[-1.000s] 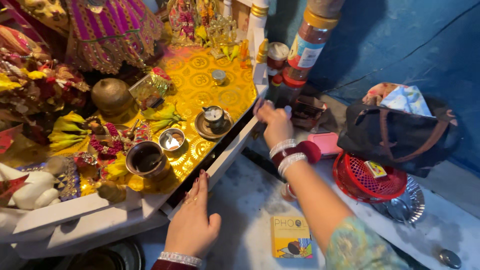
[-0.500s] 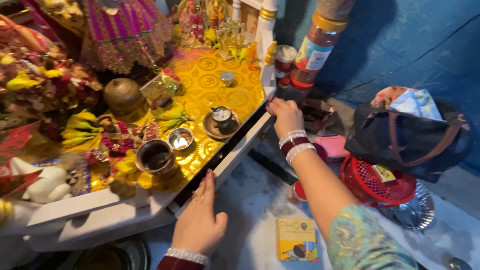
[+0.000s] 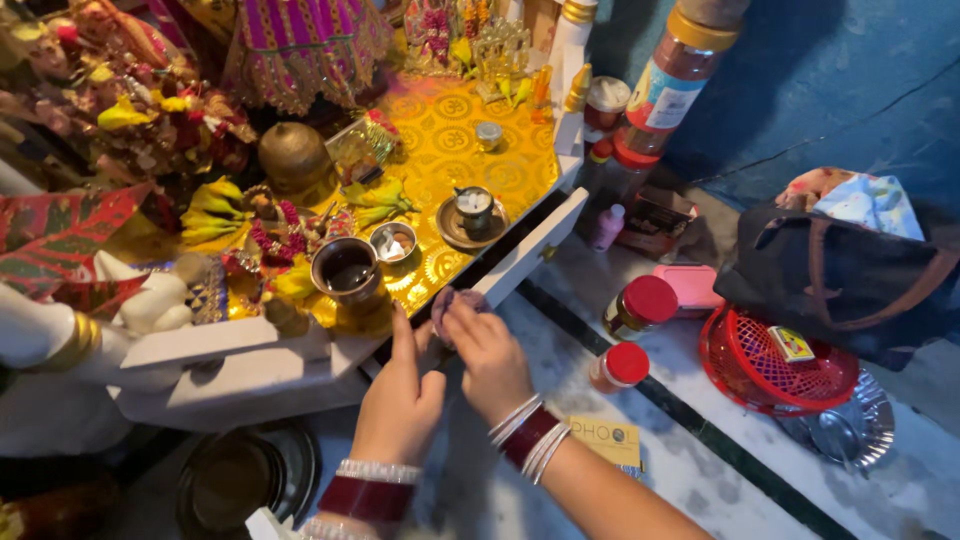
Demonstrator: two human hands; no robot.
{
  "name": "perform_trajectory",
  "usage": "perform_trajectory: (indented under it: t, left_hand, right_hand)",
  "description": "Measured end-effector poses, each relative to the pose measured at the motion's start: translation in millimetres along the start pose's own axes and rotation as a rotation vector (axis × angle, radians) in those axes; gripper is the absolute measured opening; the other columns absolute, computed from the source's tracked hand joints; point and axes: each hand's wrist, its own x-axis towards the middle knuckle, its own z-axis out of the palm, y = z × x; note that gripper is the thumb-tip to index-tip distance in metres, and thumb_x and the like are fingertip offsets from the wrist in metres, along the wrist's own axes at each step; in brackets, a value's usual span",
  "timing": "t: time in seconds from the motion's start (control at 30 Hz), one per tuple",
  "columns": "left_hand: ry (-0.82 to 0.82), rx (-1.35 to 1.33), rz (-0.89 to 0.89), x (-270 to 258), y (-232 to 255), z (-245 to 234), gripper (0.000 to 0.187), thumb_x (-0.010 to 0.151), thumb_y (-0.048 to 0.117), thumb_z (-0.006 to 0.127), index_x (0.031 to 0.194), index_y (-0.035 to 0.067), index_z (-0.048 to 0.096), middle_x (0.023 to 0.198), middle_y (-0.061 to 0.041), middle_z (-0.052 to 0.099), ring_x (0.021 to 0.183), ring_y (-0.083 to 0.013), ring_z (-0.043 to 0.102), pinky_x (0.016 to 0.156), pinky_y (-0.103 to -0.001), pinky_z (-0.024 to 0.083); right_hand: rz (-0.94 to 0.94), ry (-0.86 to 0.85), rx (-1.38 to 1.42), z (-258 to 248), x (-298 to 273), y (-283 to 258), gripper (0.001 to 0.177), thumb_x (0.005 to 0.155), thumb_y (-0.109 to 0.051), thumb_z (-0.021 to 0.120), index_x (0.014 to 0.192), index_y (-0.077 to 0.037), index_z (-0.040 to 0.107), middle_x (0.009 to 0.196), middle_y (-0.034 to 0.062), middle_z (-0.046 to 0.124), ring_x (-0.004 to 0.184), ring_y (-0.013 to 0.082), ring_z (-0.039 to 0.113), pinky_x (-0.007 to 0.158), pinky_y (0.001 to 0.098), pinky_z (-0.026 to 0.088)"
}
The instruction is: The person wipes a small white and gold shrine with a cloth and sprays it with a cleaning liquid.
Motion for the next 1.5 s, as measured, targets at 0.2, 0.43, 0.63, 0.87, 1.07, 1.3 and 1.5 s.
perform_trajectory:
  t: [0.2,0.43,0.63,0.87,1.07,1.3,1.5]
  left_hand:
    - [0.190,0.021,0.011,-48,27,-37,0.089,0.080,0.010,0.048,0.161,0.005,0.012,0.141,-0.013,0.064,0.105,-0.0342,0.069,0.092,-0.039,0.051]
    - [0.273,0.005,-0.018,-62,26,-51,0.086,0.081,0.008,0.047,0.160,0.004,0.015,0.137,-0.012,0.066,0.095,-0.0310,0.070,0.086,-0.038,0.052]
    - [0.302,0.013,0.018,-69,24,-58,0.086,0.079,0.008,0.047,0.160,0.001,0.017,0.137,-0.012,0.067,0.096,-0.0305,0.071,0.087,-0.038,0.053]
    - [0.280,0.004,-0.084,-71,26,-53,0.086,0.079,0.009,0.048,0.159,0.004,0.018,0.135,-0.009,0.068,0.087,-0.0307,0.071,0.081,-0.038,0.053]
    - [0.353,0.006,0.113,-68,13,-45,0.082,0.082,0.007,0.047,0.159,0.000,0.022,0.129,-0.016,0.070,0.108,-0.0348,0.069,0.095,-0.042,0.051]
    - [0.381,-0.024,0.079,-65,5,-46,0.064,0.084,-0.001,0.065,0.146,0.010,0.054,0.099,-0.010,0.072,0.090,-0.0192,0.072,0.083,-0.032,0.057]
    - [0.404,-0.129,-0.113,-64,10,-45,0.055,0.081,0.008,0.076,0.135,0.013,0.064,0.078,-0.004,0.072,0.065,-0.0113,0.068,0.065,-0.028,0.057]
  right_hand:
    - [-0.010,0.070,-0.047,-25,37,95,0.043,0.073,0.011,0.060,0.107,-0.011,0.075,0.119,0.0068,0.074,0.100,0.0307,0.065,0.093,0.0414,0.052]
    - [-0.246,0.003,0.067,-18,10,12,0.043,0.069,0.003,0.063,0.109,-0.010,0.074,0.125,0.0100,0.071,0.117,0.0293,0.066,0.101,0.0431,0.053]
    - [-0.355,-0.124,0.114,-9,-8,-42,0.037,0.084,-0.011,0.064,0.119,-0.008,0.072,0.126,0.0077,0.070,0.117,0.0274,0.066,0.105,0.0426,0.052]
    - [-0.053,0.014,-0.029,-23,21,30,0.052,0.062,0.008,0.060,0.110,-0.005,0.072,0.124,0.0131,0.071,0.108,0.0358,0.065,0.094,0.0432,0.052]
    - [-0.265,-0.037,0.125,-4,-16,-59,0.038,0.077,-0.005,0.067,0.115,-0.005,0.072,0.124,0.0116,0.070,0.112,0.0311,0.066,0.095,0.0432,0.054]
    - [-0.290,0.052,0.027,-28,23,12,0.036,0.076,-0.002,0.064,0.111,-0.006,0.072,0.123,0.0109,0.072,0.113,0.0309,0.067,0.098,0.0427,0.055]
    - [-0.192,0.088,0.151,-12,-1,-44,0.027,0.082,-0.006,0.065,0.107,-0.007,0.073,0.116,0.0103,0.072,0.110,0.0308,0.068,0.095,0.0432,0.056]
